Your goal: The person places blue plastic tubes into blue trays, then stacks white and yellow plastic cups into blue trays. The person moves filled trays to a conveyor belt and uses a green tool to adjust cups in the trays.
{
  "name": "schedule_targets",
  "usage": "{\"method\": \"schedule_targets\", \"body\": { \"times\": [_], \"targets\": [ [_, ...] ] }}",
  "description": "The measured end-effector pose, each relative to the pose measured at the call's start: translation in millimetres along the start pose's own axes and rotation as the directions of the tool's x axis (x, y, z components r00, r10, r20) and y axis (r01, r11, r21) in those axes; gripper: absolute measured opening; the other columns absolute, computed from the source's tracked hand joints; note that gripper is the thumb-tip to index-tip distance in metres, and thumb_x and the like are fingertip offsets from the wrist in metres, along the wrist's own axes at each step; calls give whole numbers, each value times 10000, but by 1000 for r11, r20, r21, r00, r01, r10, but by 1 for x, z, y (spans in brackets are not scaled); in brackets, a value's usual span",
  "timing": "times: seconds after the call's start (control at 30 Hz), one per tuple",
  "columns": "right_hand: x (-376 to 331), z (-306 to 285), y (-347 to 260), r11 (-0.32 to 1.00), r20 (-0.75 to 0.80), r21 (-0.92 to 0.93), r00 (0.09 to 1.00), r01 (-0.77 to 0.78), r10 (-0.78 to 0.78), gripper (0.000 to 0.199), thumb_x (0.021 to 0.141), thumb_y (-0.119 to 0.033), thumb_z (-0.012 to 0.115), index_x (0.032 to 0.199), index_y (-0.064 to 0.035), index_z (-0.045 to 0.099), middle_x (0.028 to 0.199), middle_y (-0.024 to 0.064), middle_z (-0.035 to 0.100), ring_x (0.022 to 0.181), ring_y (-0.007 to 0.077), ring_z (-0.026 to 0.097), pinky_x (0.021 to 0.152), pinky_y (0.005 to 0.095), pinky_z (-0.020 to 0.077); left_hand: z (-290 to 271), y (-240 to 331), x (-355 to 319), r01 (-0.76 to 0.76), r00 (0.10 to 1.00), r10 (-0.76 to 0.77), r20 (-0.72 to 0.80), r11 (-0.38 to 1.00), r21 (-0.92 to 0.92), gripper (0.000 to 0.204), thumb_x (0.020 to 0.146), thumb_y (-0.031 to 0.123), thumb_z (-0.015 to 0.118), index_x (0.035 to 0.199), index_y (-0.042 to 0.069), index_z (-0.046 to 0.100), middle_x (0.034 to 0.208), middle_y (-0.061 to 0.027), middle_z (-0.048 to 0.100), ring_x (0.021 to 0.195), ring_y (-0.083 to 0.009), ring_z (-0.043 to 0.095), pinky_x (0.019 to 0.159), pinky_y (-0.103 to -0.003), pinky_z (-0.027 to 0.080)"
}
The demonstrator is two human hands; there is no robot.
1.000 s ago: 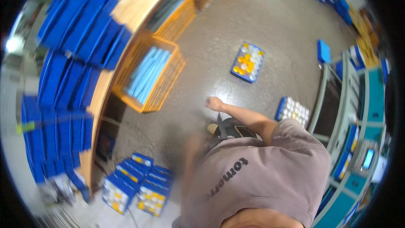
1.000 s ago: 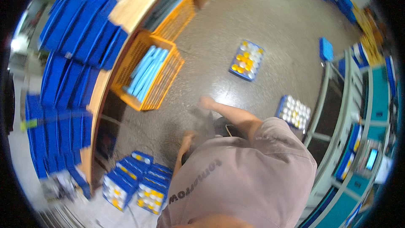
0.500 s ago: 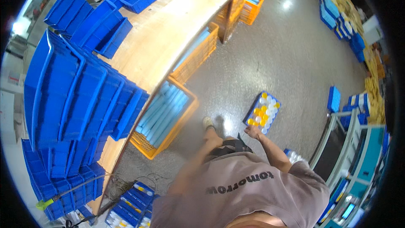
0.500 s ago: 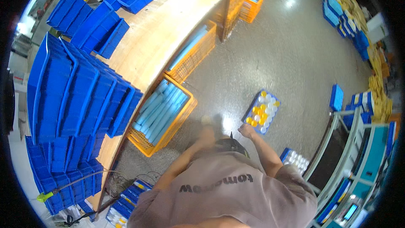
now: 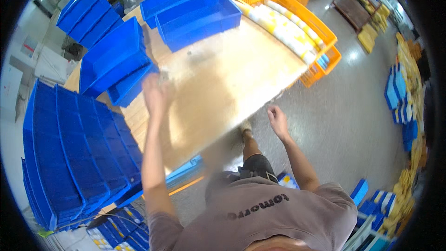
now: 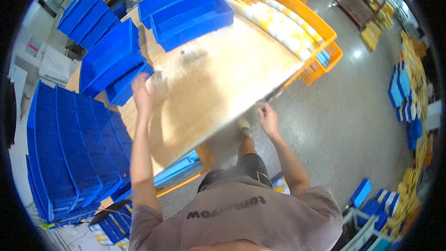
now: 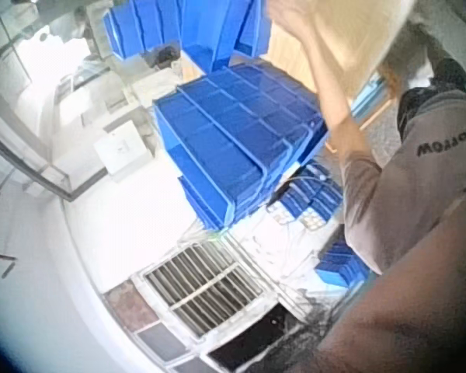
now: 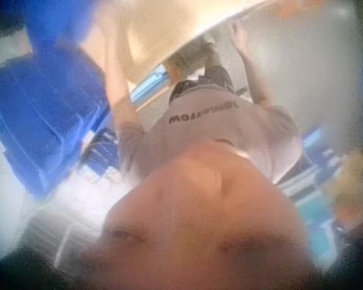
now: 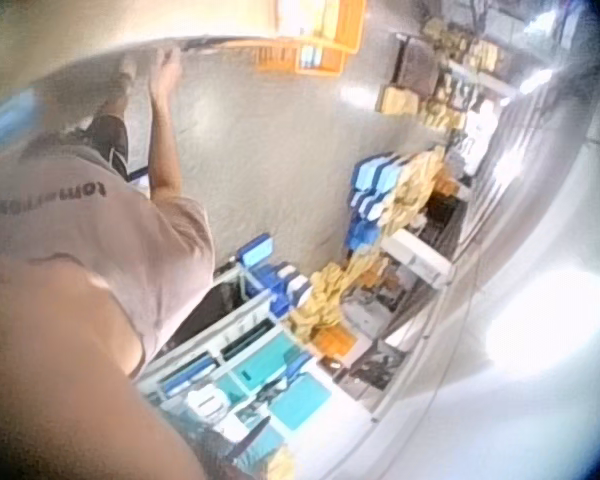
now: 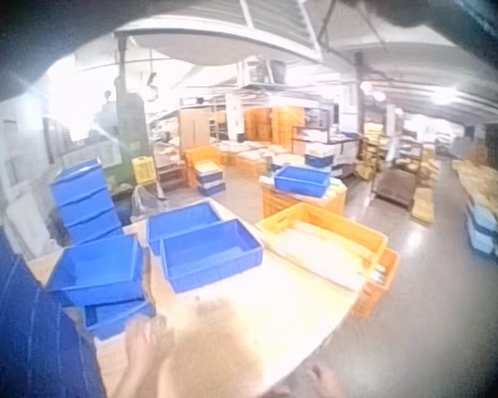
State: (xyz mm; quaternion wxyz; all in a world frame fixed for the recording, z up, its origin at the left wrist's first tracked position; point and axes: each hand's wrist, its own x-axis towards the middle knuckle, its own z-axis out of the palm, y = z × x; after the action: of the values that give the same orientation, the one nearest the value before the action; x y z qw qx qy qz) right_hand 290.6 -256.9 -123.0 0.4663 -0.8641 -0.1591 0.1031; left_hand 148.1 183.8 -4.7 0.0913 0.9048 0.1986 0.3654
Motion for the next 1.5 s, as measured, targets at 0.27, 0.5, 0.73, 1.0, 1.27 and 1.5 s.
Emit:
{"method": "schedule_targets", "body": {
  "times": [0.27, 0.5, 0.73, 1.0, 1.27, 1.5],
  "targets": [
    [358, 42, -139, 634, 158, -429, 744, 644, -649, 586, 877, -177, 665, 1394, -6, 450, 1449, 218, 447, 1361, 372, 408, 1116, 504, 333, 82, -65, 189, 509, 780, -625, -17, 619, 598, 599, 912, 374, 651, 1284, -71, 503, 1071, -212, 700, 1037, -376, 655, 985, -496, 417],
    [421, 93, -141, 308, 348, -682, 665, 664, -661, 568, 875, -226, 653, 1344, 28, 458, 1353, 183, 492, 1318, 344, 430, 1171, 538, 243, 50, 1, 95, 460, 781, -625, 2, 576, 676, 293, 868, 313, 715, 783, 43, 638, 793, -199, 692, 786, -364, 678, 779, -427, 472],
    [345, 40, -118, 366, 557, -424, 557, 828, -616, 193, 897, -107, 501, 1074, -62, 564, 833, 112, 614, 793, 286, 629, 826, 403, 524, -31, 155, -86, 197, 924, -318, 213, 872, 448, 158, 652, -2, 618, 708, 89, 502, 670, -113, 512, 691, -320, 538, 724, -437, 397],
    [186, -15, -104, 604, 733, -352, 612, 715, -297, 427, 973, -273, 498, 1357, -86, 505, 937, 152, 720, 851, 329, 704, 669, 470, 545, -22, 255, -212, 172, 901, -276, 334, 936, 308, 178, 627, 14, 594, 656, 119, 452, 656, -53, 464, 664, -250, 516, 711, -403, 405],
    [144, -81, -100, 760, 596, -6, 613, 650, -519, 360, 957, -271, 586, 1260, -77, 613, 1150, 172, 674, 1072, 337, 639, 915, 443, 507, -31, 265, -169, 414, 670, -393, 629, 902, 122, 670, 778, 194, 779, 1382, 38, 532, 1292, -157, 606, 1126, -309, 578, 960, -440, 447],
    [283, -190, 3, 689, 69, -579, 868, 436, -491, 654, 771, -200, 797, 1303, 38, 501, 1225, 221, 577, 1114, 380, 572, 906, 452, 493, 105, 247, -58, 773, 289, -920, 265, 61, -632, 859, 858, 195, 780, 1494, -58, 262, 1404, -291, 463, 1247, -338, 518, 1070, -402, 397]
  ]
}}
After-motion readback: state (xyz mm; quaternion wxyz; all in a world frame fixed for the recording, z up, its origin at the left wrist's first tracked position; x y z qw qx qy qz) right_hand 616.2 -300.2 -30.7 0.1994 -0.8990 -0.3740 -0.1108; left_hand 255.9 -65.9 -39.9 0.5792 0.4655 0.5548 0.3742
